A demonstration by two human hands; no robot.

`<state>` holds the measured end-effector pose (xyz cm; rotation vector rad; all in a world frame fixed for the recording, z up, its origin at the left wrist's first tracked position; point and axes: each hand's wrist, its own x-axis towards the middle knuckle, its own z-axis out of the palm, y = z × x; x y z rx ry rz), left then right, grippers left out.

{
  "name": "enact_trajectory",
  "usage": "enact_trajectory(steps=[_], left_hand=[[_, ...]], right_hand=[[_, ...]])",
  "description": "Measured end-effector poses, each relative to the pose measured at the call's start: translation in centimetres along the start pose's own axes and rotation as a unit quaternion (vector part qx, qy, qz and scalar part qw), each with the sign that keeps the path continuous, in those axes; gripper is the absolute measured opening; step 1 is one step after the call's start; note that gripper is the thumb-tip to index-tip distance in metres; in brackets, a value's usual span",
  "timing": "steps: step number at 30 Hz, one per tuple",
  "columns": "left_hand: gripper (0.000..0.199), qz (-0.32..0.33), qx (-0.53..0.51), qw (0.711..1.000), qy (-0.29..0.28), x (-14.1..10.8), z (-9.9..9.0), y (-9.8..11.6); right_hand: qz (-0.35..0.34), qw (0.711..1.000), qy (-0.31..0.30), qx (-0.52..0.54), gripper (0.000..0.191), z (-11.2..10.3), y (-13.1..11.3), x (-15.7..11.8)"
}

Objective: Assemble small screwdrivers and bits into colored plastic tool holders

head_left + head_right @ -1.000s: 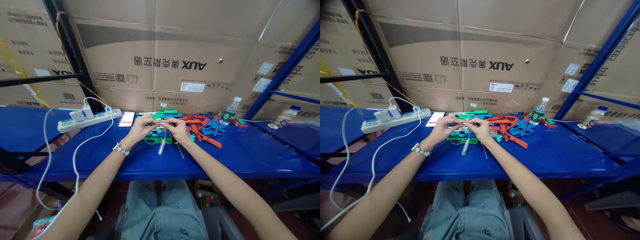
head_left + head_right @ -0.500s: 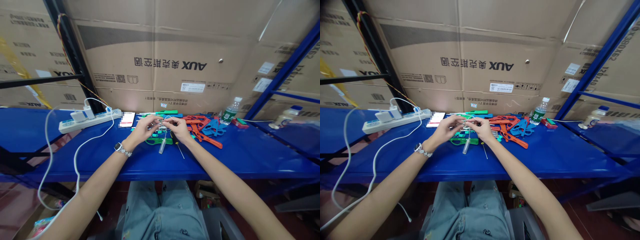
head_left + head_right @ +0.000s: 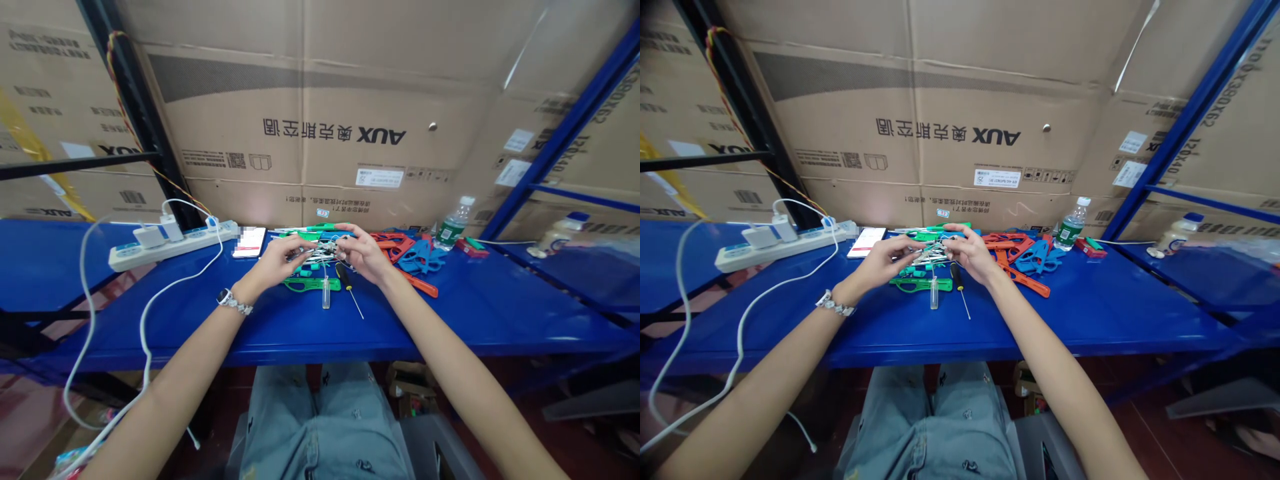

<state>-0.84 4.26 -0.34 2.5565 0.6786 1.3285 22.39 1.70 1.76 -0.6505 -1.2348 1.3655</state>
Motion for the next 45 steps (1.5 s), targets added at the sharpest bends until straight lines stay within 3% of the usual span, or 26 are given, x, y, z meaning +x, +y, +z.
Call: enact_trajectory(steps=[5, 14, 20, 27, 34, 40, 45], left_hand=[[0.019, -0.034, -0.017, 0.999, -0.016, -0.2, 0.0, -0.1], [0.017, -0.031, -0.013, 0.999, -0.014, -0.1, 0.0, -0.4], [0.016, -0.033, -0.023, 0.999, -0.016, 0.0, 0.2, 0.0], [0.019, -0.039, -0.012, 0.999, -0.020, 0.0, 0.1, 0.4], [0.014, -0.040, -0.012, 0.999, -0.008, 0.0, 0.4, 0.4], [0.014, -0.026, -0.010, 1.000, -0.011, 0.0, 0.5, 0.5], [0.014, -0.024, 0.003, 1.000, -0.005, 0.0, 0.5, 0.4]], right_hand=[[-0.007, 0.999, 0.038, 0.003, 0.041, -0.1, 0.0, 0.3], [-0.122, 0.985, 0.110, -0.062, 0.039, -0.4, 0.9, 0.9], [-0.186, 0.959, 0.153, -0.149, 0.033, -0.5, 1.6, 1.3], [-0.130, 0.982, 0.109, -0.088, 0.041, -0.3, 2.0, 1.2], [-0.178, 0.961, 0.176, -0.120, 0.035, -0.3, 2.3, 1.5], [-0.125, 0.980, 0.142, -0.055, 0.036, 0.2, 2.4, 1.2], [-0.111, 0.979, 0.165, -0.038, 0.033, 0.4, 2.2, 1.0]])
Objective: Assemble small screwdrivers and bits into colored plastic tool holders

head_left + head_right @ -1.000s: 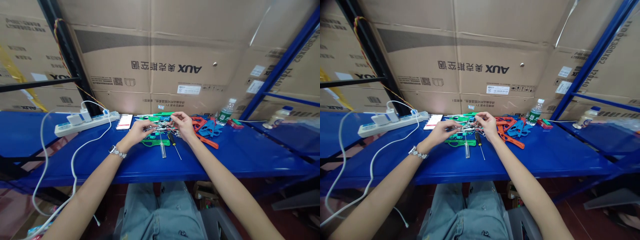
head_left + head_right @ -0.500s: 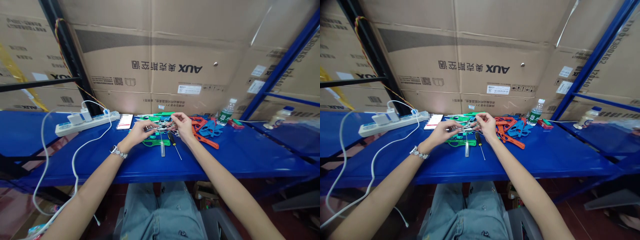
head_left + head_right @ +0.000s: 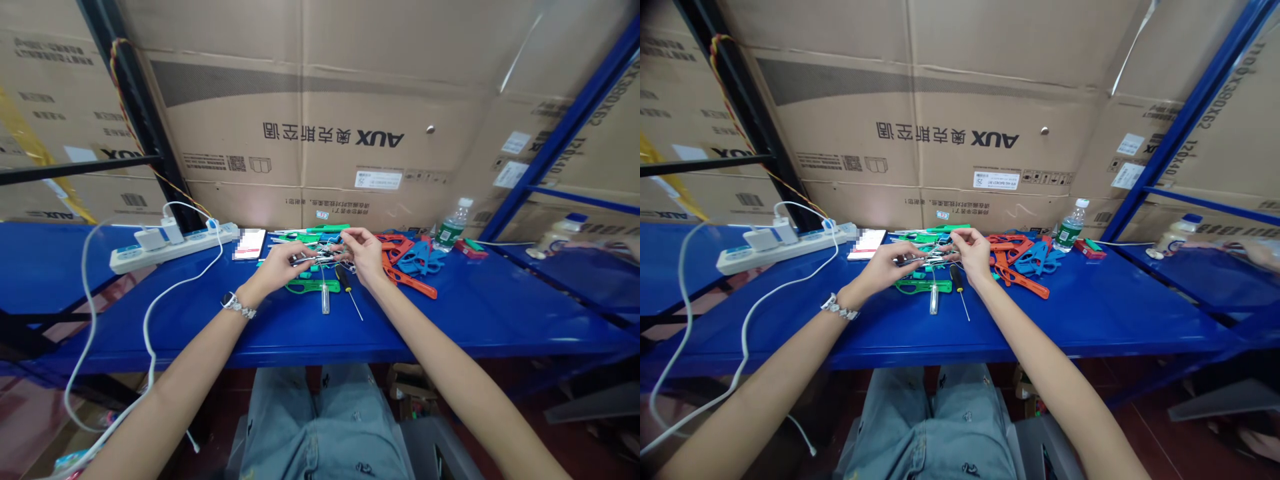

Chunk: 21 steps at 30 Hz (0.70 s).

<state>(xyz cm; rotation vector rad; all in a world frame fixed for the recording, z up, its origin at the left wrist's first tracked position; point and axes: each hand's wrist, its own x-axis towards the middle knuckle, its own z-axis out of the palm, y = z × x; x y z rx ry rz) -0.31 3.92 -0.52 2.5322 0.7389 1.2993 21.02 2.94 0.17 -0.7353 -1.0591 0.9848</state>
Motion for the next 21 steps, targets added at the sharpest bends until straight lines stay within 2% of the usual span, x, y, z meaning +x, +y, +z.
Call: enact_trajectory(steps=[8, 13, 18, 21], left_hand=[[0.011, 0.008, 0.009, 1.000, -0.009, 0.0, 0.4, 0.1], [0.012, -0.002, 0.015, 1.000, 0.005, 0.0, 0.3, -0.1], [0.013, -0.016, 0.029, 0.997, 0.063, 0.1, 0.0, -0.3], [0.013, -0.020, 0.038, 0.995, 0.088, 0.1, -0.1, -0.2]], right_hand=[[-0.049, 0.995, 0.034, -0.078, 0.028, 0.0, 0.7, 0.2], [0.040, 0.999, -0.018, -0.030, 0.036, 0.4, 0.9, -0.4], [0.115, 0.990, -0.066, -0.040, 0.035, 0.6, 1.0, -0.8], [0.168, 0.984, -0.064, -0.012, 0.035, 0.5, 0.8, -0.8]])
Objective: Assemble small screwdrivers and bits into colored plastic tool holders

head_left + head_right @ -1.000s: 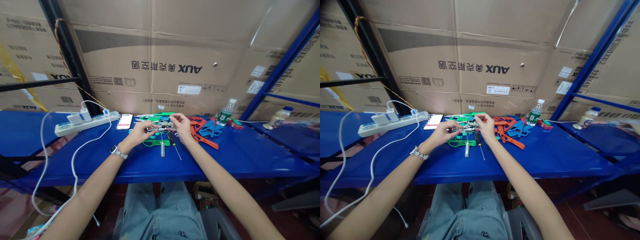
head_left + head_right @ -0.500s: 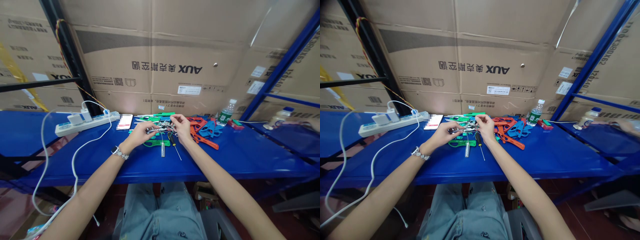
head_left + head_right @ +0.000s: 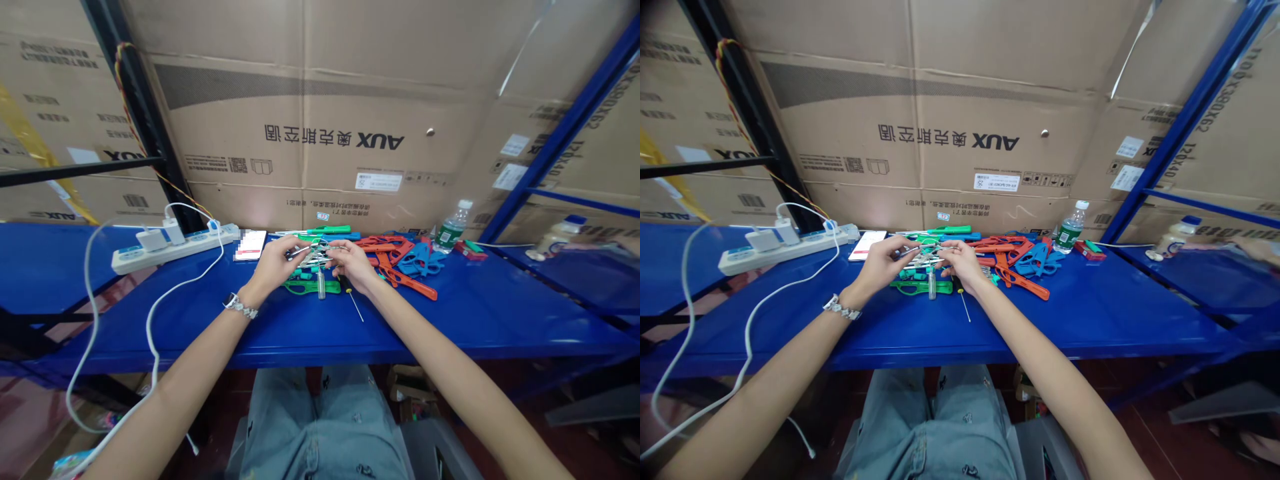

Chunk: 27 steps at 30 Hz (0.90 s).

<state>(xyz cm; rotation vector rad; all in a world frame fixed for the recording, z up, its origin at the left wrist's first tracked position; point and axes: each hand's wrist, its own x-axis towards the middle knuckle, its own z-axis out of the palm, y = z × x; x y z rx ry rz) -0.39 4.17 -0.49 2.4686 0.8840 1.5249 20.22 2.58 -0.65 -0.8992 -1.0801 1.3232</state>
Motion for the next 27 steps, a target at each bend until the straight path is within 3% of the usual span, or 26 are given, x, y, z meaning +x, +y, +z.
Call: enact_trajectory(steps=[7, 12, 17, 27], left_hand=[[0.015, 0.006, 0.005, 1.000, 0.000, 0.03, -0.09, -0.16], [0.013, 0.046, 0.014, 0.997, -0.054, -0.07, -0.22, -0.44], [0.013, 0.035, -0.004, 0.998, -0.049, -0.09, -0.09, -0.21], [0.009, 0.026, -0.016, 0.999, -0.036, 0.12, -0.21, 0.11]], right_hand=[[0.077, 0.990, 0.030, 0.115, 0.030, -0.57, -0.28, 0.63], [-0.013, 0.988, 0.089, 0.125, 0.039, -0.51, -0.42, 0.69], [-0.097, 0.986, 0.104, 0.093, 0.046, -0.27, -0.51, 0.42], [-0.077, 0.991, 0.077, 0.082, 0.050, -0.64, -0.50, 0.66]])
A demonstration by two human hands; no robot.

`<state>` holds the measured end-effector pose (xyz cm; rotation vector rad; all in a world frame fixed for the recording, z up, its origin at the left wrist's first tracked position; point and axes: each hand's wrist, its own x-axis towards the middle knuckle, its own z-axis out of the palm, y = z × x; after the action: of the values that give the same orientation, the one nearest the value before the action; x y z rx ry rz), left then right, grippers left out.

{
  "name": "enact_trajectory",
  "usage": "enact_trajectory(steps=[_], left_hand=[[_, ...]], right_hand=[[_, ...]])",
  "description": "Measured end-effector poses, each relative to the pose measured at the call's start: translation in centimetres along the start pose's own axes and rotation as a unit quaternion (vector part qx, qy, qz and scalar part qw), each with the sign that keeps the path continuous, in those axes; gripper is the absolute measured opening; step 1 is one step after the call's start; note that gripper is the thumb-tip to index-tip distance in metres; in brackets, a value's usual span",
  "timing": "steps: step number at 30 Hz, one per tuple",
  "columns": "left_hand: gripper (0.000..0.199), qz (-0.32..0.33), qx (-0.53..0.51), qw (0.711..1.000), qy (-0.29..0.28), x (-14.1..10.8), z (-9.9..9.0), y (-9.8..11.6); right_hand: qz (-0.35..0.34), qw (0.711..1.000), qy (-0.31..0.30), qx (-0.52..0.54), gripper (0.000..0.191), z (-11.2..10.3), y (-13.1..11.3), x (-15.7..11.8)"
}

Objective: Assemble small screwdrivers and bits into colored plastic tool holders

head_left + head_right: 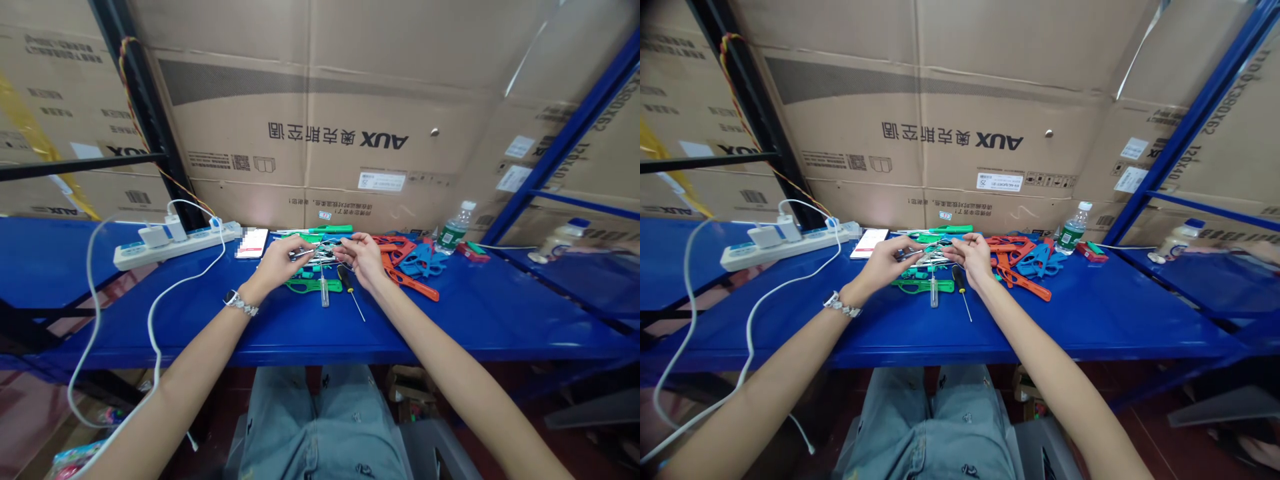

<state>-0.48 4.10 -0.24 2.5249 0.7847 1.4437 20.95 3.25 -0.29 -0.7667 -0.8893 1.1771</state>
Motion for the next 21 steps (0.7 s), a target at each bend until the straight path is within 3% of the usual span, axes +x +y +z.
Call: enact_trajectory(steps=[12, 21], left_hand=[[0.011, 0.008, -0.005, 1.000, -0.007, -0.2, 0.7, 0.0], [0.018, 0.010, 0.023, 1.000, -0.010, -0.3, 0.8, 0.4]], right_hand=[[-0.037, 0.999, -0.022, -0.019, 0.053, 0.6, 0.7, -0.7], [-0.103, 0.986, -0.039, -0.127, 0.054, 1.3, 1.8, -1.4]])
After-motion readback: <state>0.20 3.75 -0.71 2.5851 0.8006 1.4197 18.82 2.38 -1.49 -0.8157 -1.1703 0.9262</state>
